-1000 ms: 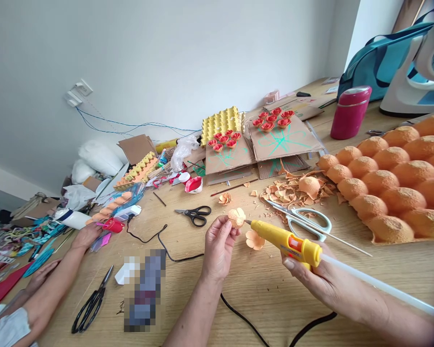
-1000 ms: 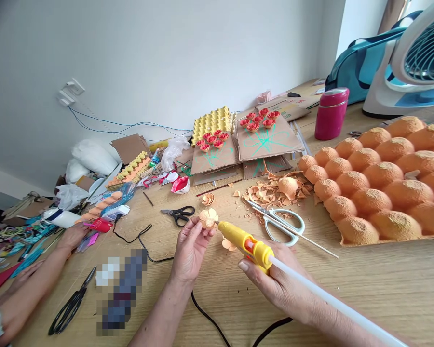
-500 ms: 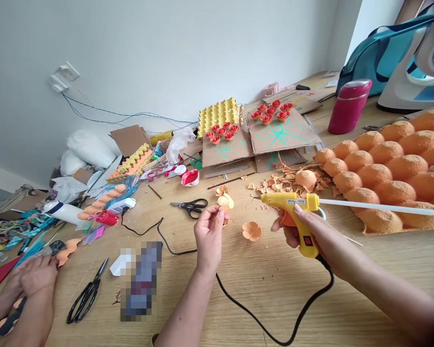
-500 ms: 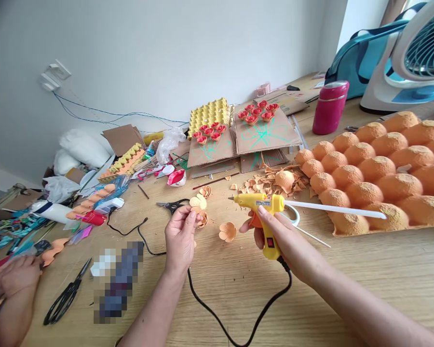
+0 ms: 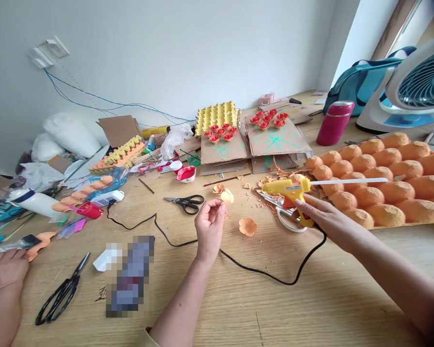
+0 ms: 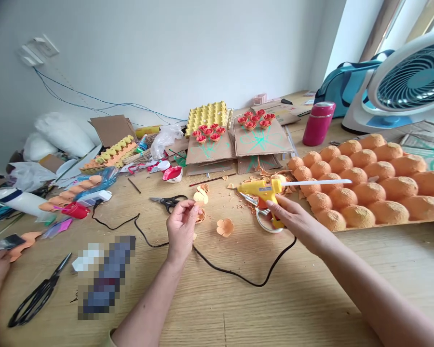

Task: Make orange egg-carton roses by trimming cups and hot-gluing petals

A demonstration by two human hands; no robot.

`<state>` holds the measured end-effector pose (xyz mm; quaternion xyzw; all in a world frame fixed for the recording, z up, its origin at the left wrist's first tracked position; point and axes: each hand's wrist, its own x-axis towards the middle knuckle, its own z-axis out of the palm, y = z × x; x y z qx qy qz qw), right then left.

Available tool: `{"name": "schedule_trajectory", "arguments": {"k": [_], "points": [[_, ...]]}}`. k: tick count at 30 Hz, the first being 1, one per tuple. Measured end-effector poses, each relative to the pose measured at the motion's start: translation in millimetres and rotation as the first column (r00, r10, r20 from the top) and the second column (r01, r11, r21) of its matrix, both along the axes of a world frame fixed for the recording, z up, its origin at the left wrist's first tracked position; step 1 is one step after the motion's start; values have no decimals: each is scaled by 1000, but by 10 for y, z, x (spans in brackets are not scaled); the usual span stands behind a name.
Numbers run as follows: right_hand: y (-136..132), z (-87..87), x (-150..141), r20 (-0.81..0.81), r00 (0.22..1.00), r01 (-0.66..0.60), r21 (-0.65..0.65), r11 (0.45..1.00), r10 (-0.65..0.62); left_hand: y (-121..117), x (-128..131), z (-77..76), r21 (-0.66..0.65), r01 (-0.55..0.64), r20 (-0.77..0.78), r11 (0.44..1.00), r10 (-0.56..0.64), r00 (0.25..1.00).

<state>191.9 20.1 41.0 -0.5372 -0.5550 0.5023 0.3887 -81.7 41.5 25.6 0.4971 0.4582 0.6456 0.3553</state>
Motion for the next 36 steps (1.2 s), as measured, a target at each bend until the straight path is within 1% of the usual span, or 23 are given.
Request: {"name": "schedule_trajectory", "arguments": {"k": [1, 3, 5, 7, 10, 12, 15, 18, 22, 25, 27, 30, 32, 36], "points": [[-14, 10, 61, 65, 995, 77, 32, 997, -79, 0, 0, 5, 0, 6, 4, 1000, -6, 1000], [-50, 0, 163, 137, 973, 180, 43, 983, -184, -3, 2, 24, 4, 14, 14, 1000, -14, 1000], [-87, -45, 224, 172, 961, 214, 44, 976, -218, -9, 3, 50, 13, 21, 20, 1000, -21, 1000], [-116, -101, 236, 165, 963, 205, 51, 977, -211, -15, 5, 74, 23, 28, 26, 999, -28, 999], [-141, -143, 170, 108, 982, 146, 62, 987, -152, -20, 4, 89, 21, 38, 39, 999, -39, 999], [-153, -126, 89, 80, 989, 122, 48, 991, -125, -17, 1, 84, 11, 44, 44, 999, -45, 998], [-163, -77, -32, 113, 986, 117, 25, 993, -119, -6, -5, 74, 7, 48, 42, 999, -48, 998], [-146, -80, -102, 134, 987, 90, 7, 996, -90, 3, -10, 74, 6, 46, 40, 999, -47, 998], [-102, -150, -134, 102, 981, 166, -10, 986, -164, 5, -18, 75, 5, 57, 33, 998, -57, 998], [-87, -177, -150, 73, 984, 168, -30, 985, -165, 5, -21, 62, -1, 71, 20, 997, -71, 997], [-82, -194, -153, 128, 979, 163, -30, 986, -157, 5, -19, 52, -1, 75, 13, 997, -75, 997], [-61, -245, -146, 261, 952, 164, 11, 986, -161, 6, -12, 40, -1, 77, 6, 997, -77, 997], [-38, -287, -142, 305, 938, 164, 25, 986, -164, 5, -8, 33, -6, 82, -3, 997, -82, 997], [3, -339, -147, 408, 879, 230, 92, 969, -247, 2, -6, 19, -21, 87, -19, 996, -88, 996]]}}
